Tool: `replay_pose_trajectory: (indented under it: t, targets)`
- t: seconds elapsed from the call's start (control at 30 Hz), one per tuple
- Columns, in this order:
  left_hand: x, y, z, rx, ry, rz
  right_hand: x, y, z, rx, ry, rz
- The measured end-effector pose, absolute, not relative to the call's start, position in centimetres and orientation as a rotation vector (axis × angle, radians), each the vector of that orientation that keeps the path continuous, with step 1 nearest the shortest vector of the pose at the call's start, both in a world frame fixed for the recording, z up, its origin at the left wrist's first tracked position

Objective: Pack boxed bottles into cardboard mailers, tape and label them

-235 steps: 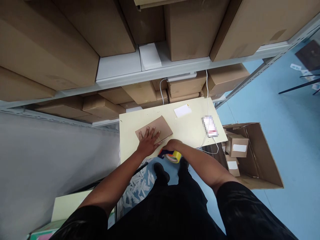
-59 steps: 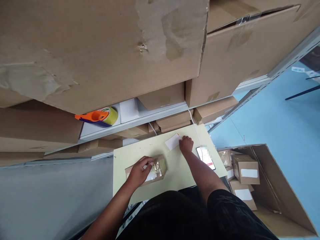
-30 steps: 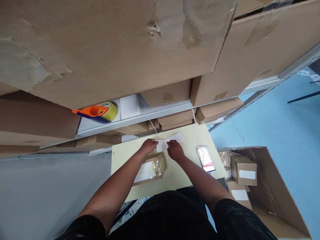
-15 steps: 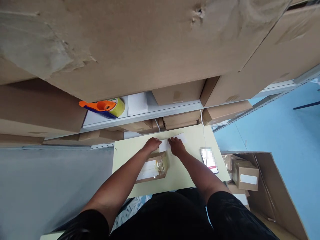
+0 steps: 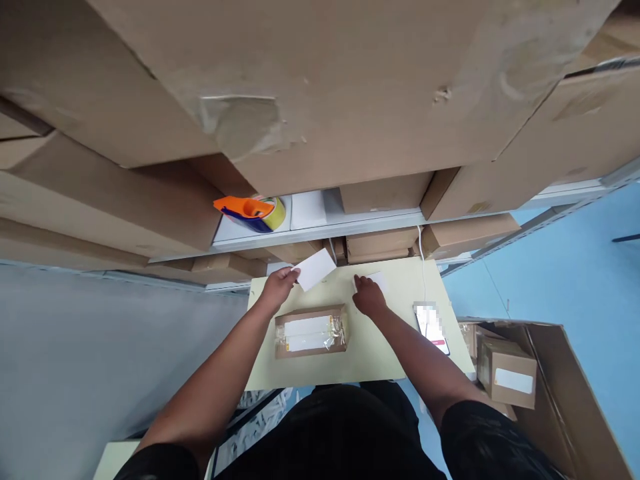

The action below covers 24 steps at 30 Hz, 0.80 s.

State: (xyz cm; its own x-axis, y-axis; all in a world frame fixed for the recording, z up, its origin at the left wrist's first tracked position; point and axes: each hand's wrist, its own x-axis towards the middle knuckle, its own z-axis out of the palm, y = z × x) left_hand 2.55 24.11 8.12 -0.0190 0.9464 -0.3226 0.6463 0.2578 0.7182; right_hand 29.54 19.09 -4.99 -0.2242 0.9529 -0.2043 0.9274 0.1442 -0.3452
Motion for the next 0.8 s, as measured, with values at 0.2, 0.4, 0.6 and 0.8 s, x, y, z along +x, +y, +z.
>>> replay_pose_trajectory:
  t: [0.2,0.4,0.6,0.8]
  targets:
    - [1.0,17.0,12.7,1.289,1.542,0.843,25.8,12.2,2.6,-1.67,-1.904,0.27]
    - [0.7,11.6,14.9,1.293,1.421,0.866,18.5,8.8,8.3,-1.353,-1.924,0.163]
    - [-2.5,8.0,17.7,1.741,0.984,0.95,15.2,7.7,12.8,-1.458,-1.298,0.829]
    - [-7.7,7.6,16.5,1.403,1.132,0.94,13.2,4.8,15.2,-1.34,-0.596,1.22]
